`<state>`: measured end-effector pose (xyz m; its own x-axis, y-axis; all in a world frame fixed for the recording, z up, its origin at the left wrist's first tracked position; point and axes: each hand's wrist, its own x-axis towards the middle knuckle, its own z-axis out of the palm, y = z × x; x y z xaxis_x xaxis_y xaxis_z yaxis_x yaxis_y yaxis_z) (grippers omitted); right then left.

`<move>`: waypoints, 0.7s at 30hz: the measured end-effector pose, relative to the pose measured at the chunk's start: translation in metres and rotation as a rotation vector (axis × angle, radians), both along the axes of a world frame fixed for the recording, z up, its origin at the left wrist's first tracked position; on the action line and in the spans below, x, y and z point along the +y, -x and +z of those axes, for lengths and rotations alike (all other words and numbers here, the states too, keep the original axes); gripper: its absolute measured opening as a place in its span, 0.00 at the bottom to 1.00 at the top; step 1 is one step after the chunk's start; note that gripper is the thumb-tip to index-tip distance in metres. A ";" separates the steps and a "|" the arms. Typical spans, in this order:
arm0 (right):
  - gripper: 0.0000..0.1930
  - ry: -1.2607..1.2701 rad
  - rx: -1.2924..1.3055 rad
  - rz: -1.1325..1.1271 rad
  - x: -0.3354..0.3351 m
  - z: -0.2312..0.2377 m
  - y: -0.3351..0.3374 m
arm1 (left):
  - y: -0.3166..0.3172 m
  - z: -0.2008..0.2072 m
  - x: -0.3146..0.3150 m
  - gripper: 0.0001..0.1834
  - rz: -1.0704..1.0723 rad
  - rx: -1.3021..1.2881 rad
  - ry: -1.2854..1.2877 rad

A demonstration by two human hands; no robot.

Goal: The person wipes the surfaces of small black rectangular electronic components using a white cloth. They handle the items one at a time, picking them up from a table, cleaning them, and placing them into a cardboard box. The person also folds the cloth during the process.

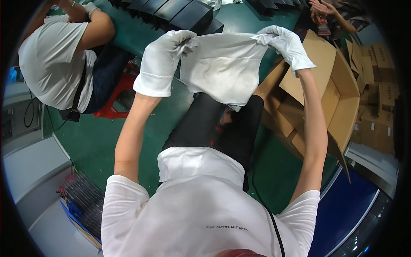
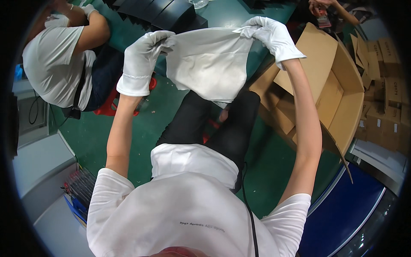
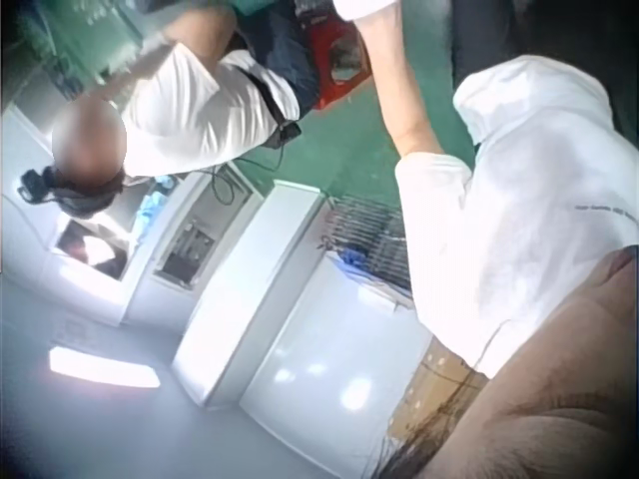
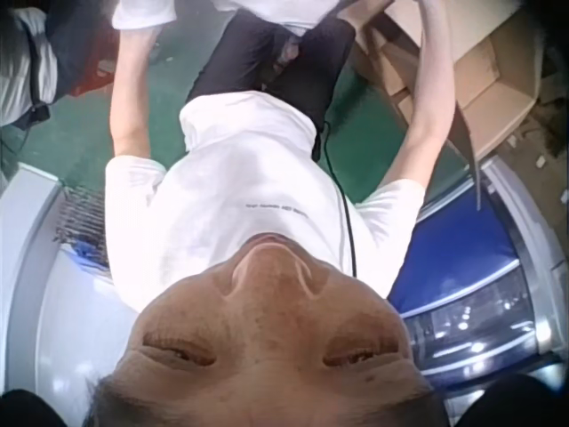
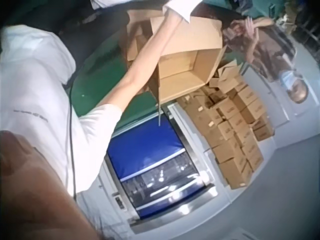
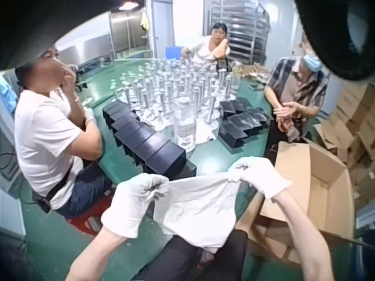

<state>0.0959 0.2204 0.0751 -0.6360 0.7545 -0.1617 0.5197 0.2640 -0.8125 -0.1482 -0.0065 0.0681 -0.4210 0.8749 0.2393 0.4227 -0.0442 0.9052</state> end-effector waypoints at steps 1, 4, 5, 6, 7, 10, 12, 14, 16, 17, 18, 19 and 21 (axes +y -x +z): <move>0.11 -0.015 0.025 -0.001 0.002 -0.002 0.005 | -0.001 -0.003 0.000 0.09 0.013 0.021 -0.019; 0.11 0.027 0.032 -0.083 0.005 0.003 0.015 | 0.001 -0.016 0.004 0.11 0.012 0.192 -0.064; 0.11 0.043 0.057 -0.090 0.007 0.006 0.015 | 0.000 -0.017 0.006 0.12 0.010 0.170 -0.060; 0.11 0.059 0.081 -0.099 0.009 0.006 0.014 | -0.002 -0.019 0.008 0.12 0.007 0.149 -0.056; 0.10 0.061 0.088 -0.118 0.015 0.004 0.013 | -0.005 -0.019 0.010 0.12 -0.002 0.127 -0.058; 0.08 0.091 0.270 -0.110 0.025 -0.016 0.009 | -0.010 -0.020 0.014 0.14 0.029 0.202 -0.074; 0.09 -0.011 0.253 -0.071 0.017 -0.014 -0.004 | -0.011 -0.013 0.012 0.16 0.019 0.313 -0.074; 0.09 -0.064 0.309 -0.033 0.008 -0.022 -0.014 | -0.010 -0.008 0.004 0.17 -0.009 0.456 -0.092; 0.11 -0.136 0.277 0.010 -0.015 -0.018 -0.029 | -0.010 -0.005 -0.012 0.18 -0.053 0.631 -0.131; 0.10 -0.120 0.302 -0.012 -0.032 -0.021 -0.039 | -0.012 -0.003 -0.020 0.20 -0.100 0.679 -0.077; 0.09 -0.101 0.332 -0.026 -0.048 -0.031 -0.049 | -0.013 -0.010 -0.029 0.17 -0.135 0.728 -0.065; 0.09 -0.188 0.305 0.027 -0.062 -0.039 -0.060 | -0.020 -0.017 -0.039 0.15 -0.162 0.857 0.025; 0.10 0.213 0.312 -0.104 -0.083 -0.048 -0.071 | -0.032 -0.029 -0.051 0.14 -0.219 0.998 0.169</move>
<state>0.1665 0.1375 0.0273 -0.6015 0.7879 -0.1320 0.2537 0.0318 -0.9668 -0.1159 -0.0580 0.0395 0.0741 0.9629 0.2593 0.9821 -0.1156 0.1487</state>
